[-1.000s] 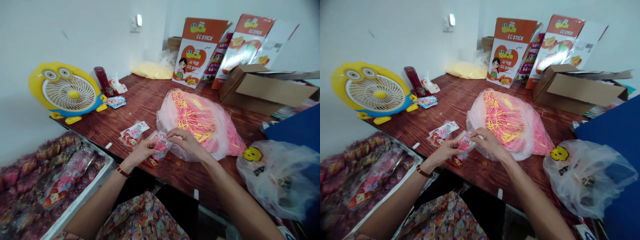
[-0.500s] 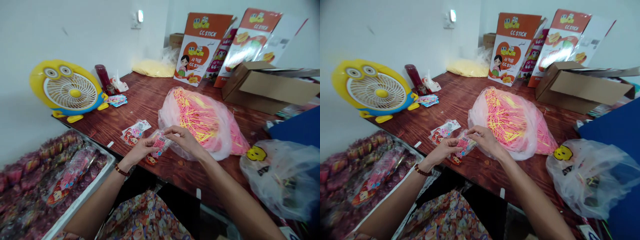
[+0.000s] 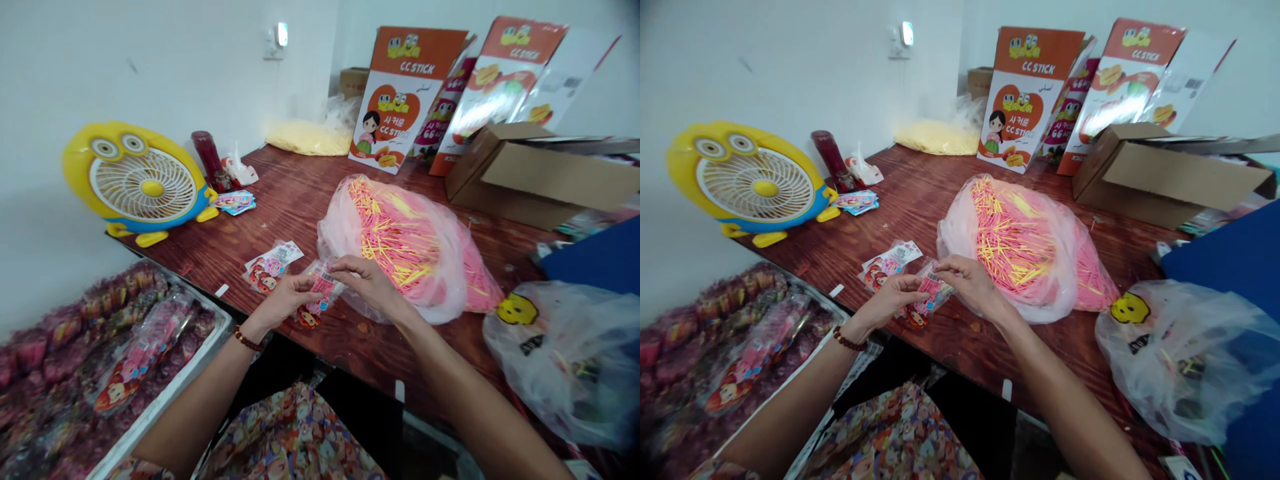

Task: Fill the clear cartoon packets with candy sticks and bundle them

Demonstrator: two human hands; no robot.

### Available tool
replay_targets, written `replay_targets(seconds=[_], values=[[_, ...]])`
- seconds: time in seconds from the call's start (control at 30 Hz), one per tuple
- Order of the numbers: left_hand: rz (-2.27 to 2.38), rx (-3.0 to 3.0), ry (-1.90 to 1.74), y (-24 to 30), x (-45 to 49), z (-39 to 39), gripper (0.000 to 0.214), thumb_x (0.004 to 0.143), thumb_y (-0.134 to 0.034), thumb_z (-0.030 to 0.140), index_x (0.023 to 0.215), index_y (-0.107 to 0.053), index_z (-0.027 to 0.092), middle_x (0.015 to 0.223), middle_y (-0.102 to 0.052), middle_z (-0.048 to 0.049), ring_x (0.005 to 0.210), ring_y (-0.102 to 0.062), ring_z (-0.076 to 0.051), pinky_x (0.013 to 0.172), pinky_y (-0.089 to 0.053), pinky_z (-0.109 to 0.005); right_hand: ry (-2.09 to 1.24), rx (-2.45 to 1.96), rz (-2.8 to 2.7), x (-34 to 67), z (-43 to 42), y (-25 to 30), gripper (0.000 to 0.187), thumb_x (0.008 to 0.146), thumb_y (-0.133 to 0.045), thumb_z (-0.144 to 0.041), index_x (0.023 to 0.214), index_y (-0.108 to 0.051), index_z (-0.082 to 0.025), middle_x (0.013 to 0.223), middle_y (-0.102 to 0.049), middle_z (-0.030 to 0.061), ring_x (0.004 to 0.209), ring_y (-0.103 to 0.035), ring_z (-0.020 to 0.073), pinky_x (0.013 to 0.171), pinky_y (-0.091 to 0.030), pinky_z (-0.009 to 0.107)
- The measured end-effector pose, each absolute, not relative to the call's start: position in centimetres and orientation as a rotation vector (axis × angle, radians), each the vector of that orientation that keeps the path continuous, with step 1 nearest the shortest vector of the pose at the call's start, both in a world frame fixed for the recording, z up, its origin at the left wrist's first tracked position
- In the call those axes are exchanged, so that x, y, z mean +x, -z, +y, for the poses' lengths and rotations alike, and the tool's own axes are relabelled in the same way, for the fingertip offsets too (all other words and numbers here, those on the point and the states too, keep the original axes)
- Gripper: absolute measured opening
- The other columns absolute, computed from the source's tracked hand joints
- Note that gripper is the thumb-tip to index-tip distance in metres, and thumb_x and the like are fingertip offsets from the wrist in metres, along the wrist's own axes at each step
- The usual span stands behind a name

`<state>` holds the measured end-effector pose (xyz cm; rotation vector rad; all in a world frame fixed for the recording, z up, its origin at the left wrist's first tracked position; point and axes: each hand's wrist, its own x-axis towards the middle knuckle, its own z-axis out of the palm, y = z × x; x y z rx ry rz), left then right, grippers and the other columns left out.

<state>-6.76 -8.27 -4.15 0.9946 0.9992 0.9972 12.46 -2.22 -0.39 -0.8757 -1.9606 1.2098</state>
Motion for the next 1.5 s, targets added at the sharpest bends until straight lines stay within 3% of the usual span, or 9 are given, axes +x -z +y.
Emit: replay_targets(seconds=[0.2,0.47,0.73,0.9,1.0,1.13,1.3,1.5], values=[[1.033,1.036,-1.006,4.4,-7.3,-7.8,0.03,0.065,-0.083,0.031,0.087,-0.076,0.012,0.083,-0.075,-0.0031,0.07,-0.065,-0.014,0.07,-0.051,-0.025,-1.325,-0.907,-1.941,12.0,-1.4,0.5,0.017,0.08,-0.064,-0.032,0.083,-0.072,-0.018,0.08,-0.071,0.0001,0.073,-0.061,0.014,0.071,-0.046,0.027],[1.297,1.236,-0.99,5.9,-10.0,-5.3,0.025,0.067,-0.076,0.036,0.077,-0.07,0.013,0.07,-0.067,0.0,0.063,-0.059,-0.014,0.062,-0.047,-0.025,-1.045,-1.044,-1.744,13.7,1.3,0.0,0.015,0.076,-0.062,-0.03,0.086,-0.067,-0.019,0.077,-0.068,-0.0003,0.064,-0.064,0.0137,0.065,-0.051,0.028],[1.67,1.904,-0.826,8.5,-8.1,-3.5,0.038,0.08,-0.065,0.028,0.115,-0.064,0.014,0.104,-0.065,-0.0109,0.099,-0.058,-0.025,0.093,-0.045,-0.039,-0.783,-1.395,-1.64,22.7,5.0,1.5,0.018,0.077,-0.057,-0.03,0.084,-0.066,-0.016,0.074,-0.066,0.0023,0.062,-0.063,0.015,0.06,-0.05,0.028],[1.754,2.034,-0.814,9.2,-9.5,-3.8,0.046,0.092,-0.05,0.038,0.13,-0.054,0.013,0.116,-0.064,-0.0138,0.106,-0.058,-0.026,0.097,-0.044,-0.041,-0.373,-1.881,-2.027,27.6,7.3,3.1,0.028,0.084,-0.044,-0.019,0.095,-0.07,-0.013,0.087,-0.074,0.0083,0.077,-0.067,0.0173,0.07,-0.05,0.027],[2.067,2.035,-0.678,8.2,-11.2,-2.8,0.048,0.093,-0.045,0.043,0.13,-0.055,0.014,0.123,-0.06,-0.0168,0.112,-0.053,-0.033,0.094,-0.042,-0.047,-0.152,-2.008,-2.131,28.4,8.6,3.2,0.032,0.086,-0.042,-0.013,0.1,-0.071,-0.013,0.1,-0.074,0.0115,0.091,-0.067,0.0189,0.079,-0.047,0.027],[2.49,1.902,-0.451,7.4,-13.3,-1.1,0.057,0.093,-0.039,0.05,0.134,-0.053,0.013,0.128,-0.053,-0.023,0.112,-0.048,-0.043,0.085,-0.041,-0.054,-0.06,-2.03,-2.272,27.6,9.9,3.1,0.029,0.086,-0.046,-0.012,0.096,-0.073,-0.013,0.1,-0.072,0.0128,0.093,-0.065,0.0194,0.08,-0.044,0.024],[2.435,1.908,-0.285,8.8,-14.6,-0.1,0.054,0.091,-0.041,0.052,0.127,-0.06,0.016,0.126,-0.056,-0.0217,0.11,-0.047,-0.043,0.084,-0.04,-0.053,0.141,-2.072,-2.352,26.9,10.9,3.1,0.033,0.093,-0.039,-0.015,0.107,-0.069,-0.009,0.109,-0.066,0.0188,0.101,-0.06,0.0241,0.083,-0.042,0.028],[2.41,1.979,-0.392,9.0,-14.3,0.0,0.043,0.091,-0.043,0.042,0.122,-0.058,0.016,0.122,-0.059,-0.0195,0.11,-0.049,-0.039,0.083,-0.04,-0.048,0.272,-2.053,-2.459,26.8,12.4,3.8,0.031,0.093,-0.041,-0.012,0.114,-0.063,-0.004,0.114,-0.061,0.0224,0.108,-0.053,0.0287,0.088,-0.04,0.034]])
